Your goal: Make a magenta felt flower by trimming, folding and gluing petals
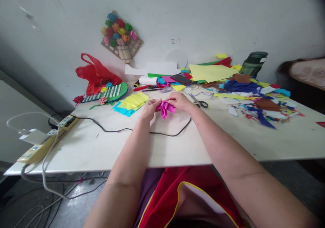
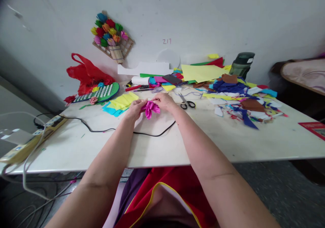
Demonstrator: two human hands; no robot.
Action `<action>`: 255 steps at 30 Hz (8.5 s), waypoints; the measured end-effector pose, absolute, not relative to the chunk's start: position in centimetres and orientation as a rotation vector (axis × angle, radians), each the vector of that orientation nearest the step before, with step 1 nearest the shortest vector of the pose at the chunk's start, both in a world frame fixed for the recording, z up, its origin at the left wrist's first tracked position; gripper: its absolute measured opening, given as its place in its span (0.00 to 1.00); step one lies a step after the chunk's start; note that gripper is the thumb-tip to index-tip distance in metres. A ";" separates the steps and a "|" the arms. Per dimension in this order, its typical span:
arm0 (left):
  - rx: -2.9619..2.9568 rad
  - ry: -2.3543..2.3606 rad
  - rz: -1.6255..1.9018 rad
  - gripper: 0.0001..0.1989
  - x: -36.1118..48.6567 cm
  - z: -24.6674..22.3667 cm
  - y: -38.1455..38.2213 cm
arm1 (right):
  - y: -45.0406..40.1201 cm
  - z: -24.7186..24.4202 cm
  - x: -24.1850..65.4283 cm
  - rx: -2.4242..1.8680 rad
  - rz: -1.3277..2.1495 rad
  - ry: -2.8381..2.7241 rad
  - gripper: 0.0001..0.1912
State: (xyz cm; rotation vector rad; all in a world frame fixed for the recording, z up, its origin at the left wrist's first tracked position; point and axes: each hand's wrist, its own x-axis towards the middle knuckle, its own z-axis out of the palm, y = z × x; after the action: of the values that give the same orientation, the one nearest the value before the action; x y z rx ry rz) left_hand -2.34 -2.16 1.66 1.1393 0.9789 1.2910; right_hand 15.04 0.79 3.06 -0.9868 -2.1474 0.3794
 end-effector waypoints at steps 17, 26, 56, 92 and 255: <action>1.176 0.873 1.224 0.19 -2.5 1.7 -2.3 | 0.8 3.5 15.5 -1.134 0.220 -2.235 0.09; 1.144 0.772 1.152 0.12 -3.1 1.4 -1.9 | 0.9 3.5 15.6 -1.125 0.198 -2.192 0.09; 1.161 0.753 1.065 0.15 -3.1 1.0 -1.8 | -0.2 3.8 15.3 -1.202 -0.030 -2.259 0.12; 0.936 0.821 1.084 0.08 -2.5 1.9 -2.3 | -0.2 3.7 15.1 -1.238 0.016 -2.193 0.12; 1.308 0.856 1.347 0.21 -2.5 0.4 -1.1 | 1.4 2.9 17.1 -0.863 0.217 -2.077 0.04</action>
State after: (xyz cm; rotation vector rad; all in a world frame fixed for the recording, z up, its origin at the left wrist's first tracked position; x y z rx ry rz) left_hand -2.46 -1.11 0.44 1.3082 0.8563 1.3475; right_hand 17.15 1.37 2.93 -0.8627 -2.0771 0.2167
